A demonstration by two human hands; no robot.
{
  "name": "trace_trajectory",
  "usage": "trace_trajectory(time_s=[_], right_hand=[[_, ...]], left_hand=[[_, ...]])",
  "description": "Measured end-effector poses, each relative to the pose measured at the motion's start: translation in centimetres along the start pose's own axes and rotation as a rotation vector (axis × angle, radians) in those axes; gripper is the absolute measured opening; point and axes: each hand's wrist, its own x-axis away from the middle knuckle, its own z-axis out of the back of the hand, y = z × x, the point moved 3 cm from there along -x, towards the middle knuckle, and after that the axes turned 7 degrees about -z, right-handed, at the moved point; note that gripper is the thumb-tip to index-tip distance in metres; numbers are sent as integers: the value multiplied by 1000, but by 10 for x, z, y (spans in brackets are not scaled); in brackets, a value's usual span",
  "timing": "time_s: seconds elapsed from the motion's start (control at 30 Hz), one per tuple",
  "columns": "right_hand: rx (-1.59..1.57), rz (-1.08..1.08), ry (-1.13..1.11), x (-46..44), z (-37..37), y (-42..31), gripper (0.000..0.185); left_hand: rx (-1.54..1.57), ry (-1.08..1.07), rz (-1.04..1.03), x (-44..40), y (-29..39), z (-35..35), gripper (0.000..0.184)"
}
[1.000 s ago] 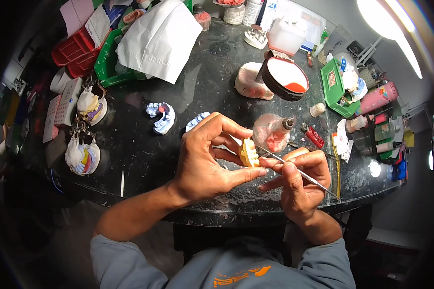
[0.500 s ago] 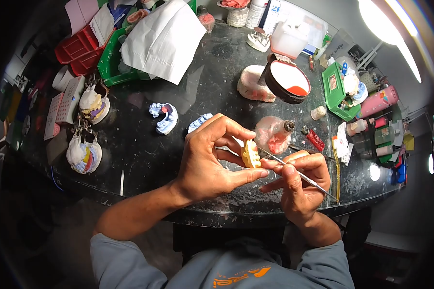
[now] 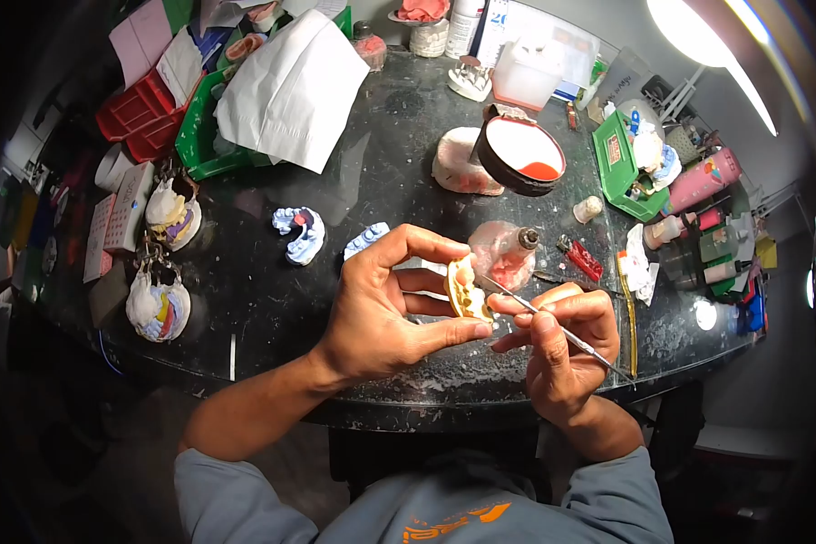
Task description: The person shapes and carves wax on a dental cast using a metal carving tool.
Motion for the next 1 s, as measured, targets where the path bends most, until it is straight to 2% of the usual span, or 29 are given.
trace_trajectory(time_s=[0.1, 0.27, 0.37, 0.47, 0.57, 0.77, 1.0], right_hand=[[99, 110, -22, -1, 1, -1, 15], [122, 176, -49, 0, 1, -5, 18], [192, 141, -15, 0, 3, -11, 18], [167, 130, 64, -6, 9, -10, 18], [211, 161, 105, -12, 15, -7, 16], [210, 75, 157, -14, 19, -5, 13], [190, 98, 154, -14, 21, -6, 14]], left_hand=[[39, -32, 21, -2, 1, 0, 60], [69, -61, 32, -1, 2, -3, 62], [68, -35, 14, 0, 0, -3, 61], [-160, 2, -43, 1, 2, -1, 59], [-400, 45, -185, 1, 3, 2, 56], [-447, 80, -278, 1, 4, 0, 56], [-461, 85, -317, 2, 0, 2, 57]])
